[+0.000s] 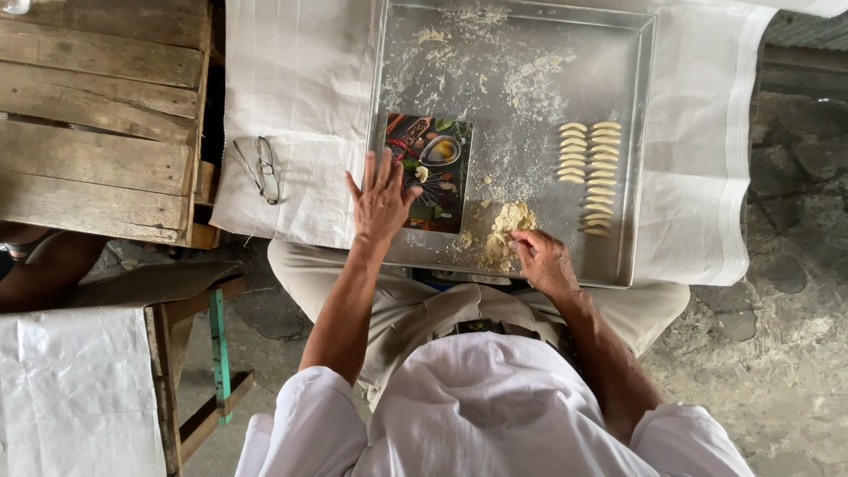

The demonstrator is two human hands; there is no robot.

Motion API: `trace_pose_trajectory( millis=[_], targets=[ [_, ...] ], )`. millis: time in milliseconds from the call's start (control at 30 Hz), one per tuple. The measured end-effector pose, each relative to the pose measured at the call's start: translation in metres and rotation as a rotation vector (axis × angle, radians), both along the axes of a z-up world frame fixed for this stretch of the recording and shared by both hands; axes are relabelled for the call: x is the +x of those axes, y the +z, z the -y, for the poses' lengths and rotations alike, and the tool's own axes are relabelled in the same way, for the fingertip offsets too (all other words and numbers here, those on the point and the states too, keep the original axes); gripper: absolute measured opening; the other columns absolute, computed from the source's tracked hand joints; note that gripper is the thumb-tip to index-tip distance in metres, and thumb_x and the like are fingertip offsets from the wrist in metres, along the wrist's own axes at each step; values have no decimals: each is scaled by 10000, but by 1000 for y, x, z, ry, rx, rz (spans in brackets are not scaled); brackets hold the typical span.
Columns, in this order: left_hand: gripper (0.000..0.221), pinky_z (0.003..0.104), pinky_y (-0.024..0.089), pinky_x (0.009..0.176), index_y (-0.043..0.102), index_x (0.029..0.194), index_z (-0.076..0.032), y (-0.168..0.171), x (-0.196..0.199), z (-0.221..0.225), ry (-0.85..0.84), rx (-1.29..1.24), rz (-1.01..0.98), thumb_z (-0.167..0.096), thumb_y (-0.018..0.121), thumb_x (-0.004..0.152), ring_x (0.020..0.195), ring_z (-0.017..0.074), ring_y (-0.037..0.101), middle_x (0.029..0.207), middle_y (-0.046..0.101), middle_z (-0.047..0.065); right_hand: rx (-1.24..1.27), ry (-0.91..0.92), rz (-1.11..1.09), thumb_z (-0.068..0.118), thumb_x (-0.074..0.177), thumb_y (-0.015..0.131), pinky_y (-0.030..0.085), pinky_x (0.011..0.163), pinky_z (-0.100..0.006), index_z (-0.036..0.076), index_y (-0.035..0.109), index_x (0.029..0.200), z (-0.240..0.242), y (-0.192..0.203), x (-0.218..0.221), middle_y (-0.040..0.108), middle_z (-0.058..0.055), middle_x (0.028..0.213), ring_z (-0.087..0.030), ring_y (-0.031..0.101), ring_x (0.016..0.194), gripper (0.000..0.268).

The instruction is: The person is weighing small portions of dough on a digital scale and shaping them into crescent-shaped pastries before arranging them on a metal tray.

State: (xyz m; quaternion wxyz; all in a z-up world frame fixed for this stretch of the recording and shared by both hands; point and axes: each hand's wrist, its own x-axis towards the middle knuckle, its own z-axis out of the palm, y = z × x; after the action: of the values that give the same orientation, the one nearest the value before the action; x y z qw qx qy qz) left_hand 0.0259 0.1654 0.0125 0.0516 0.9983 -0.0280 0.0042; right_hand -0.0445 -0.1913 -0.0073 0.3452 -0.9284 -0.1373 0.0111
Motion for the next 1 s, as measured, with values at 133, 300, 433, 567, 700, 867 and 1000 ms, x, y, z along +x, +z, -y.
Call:
trace_pose_trajectory(
  millis=[133, 300, 433, 567, 700, 867, 1000],
  targets=[
    [576, 692, 161, 1216, 374, 1603, -249, 4, 2, -23, 212, -544, -36, -539, 348, 1106, 1575, 314, 123, 1715, 206, 62, 39, -16, 246, 190, 969, 708, 583, 792, -416, 152, 778, 1109, -8, 7, 6, 743, -77, 915, -322, 728, 896, 161],
    [502, 648, 265, 1212, 426, 1555, -119, -19, -10, -34, 297, -706, 129, -400, 420, 1140, 1524, 480, 222, 1645, 296, 232, -334, 174, 372, 566, 1050, 481, 416, 1110, -515, 196, 693, 1293, -69, 72, 23, 613, -175, 1403, -387, 523, 1344, 491],
    [515, 624, 275, 1218, 400, 1576, -110, -23, -8, -33, 291, -734, 208, -380, 434, 1138, 1508, 513, 239, 1642, 289, 245, -535, 355, 114, 712, 1030, 348, 203, 1216, -610, 262, 579, 1462, -101, 67, 33, 256, -158, 1706, -419, 140, 1576, 665],
    [532, 622, 263, 1225, 345, 1612, -132, -27, -12, -33, 319, -799, 227, -387, 410, 1149, 1510, 519, 225, 1657, 262, 225, -583, 379, 71, 761, 990, 365, 134, 1221, -643, 356, 507, 1515, -107, 57, 39, 191, -104, 1745, -403, 99, 1595, 679],
    [548, 626, 279, 1212, 359, 1600, -124, -25, -10, -32, 274, -799, 238, -410, 422, 1137, 1497, 542, 239, 1646, 278, 243, -672, 431, 36, 828, 966, 261, 96, 1226, -649, 415, 448, 1525, -105, 55, 42, 73, -36, 1764, -366, 13, 1609, 720],
    [553, 624, 284, 1210, 343, 1610, -135, -20, -11, -34, 284, -816, 239, -427, 387, 1143, 1502, 533, 233, 1656, 268, 229, -675, 463, 13, 857, 932, 276, 57, 1229, -673, 435, 399, 1543, -103, 50, 45, 107, -35, 1757, -373, 51, 1606, 752],
    [572, 616, 278, 1218, 298, 1636, -168, -18, -13, -33, 288, -845, 227, -462, 348, 1147, 1518, 510, 214, 1677, 240, 196, -646, 466, 27, 883, 916, 261, 66, 1226, -675, 453, 379, 1552, -99, 45, 45, 133, -31, 1753, -377, 73, 1602, 777]
  ],
)
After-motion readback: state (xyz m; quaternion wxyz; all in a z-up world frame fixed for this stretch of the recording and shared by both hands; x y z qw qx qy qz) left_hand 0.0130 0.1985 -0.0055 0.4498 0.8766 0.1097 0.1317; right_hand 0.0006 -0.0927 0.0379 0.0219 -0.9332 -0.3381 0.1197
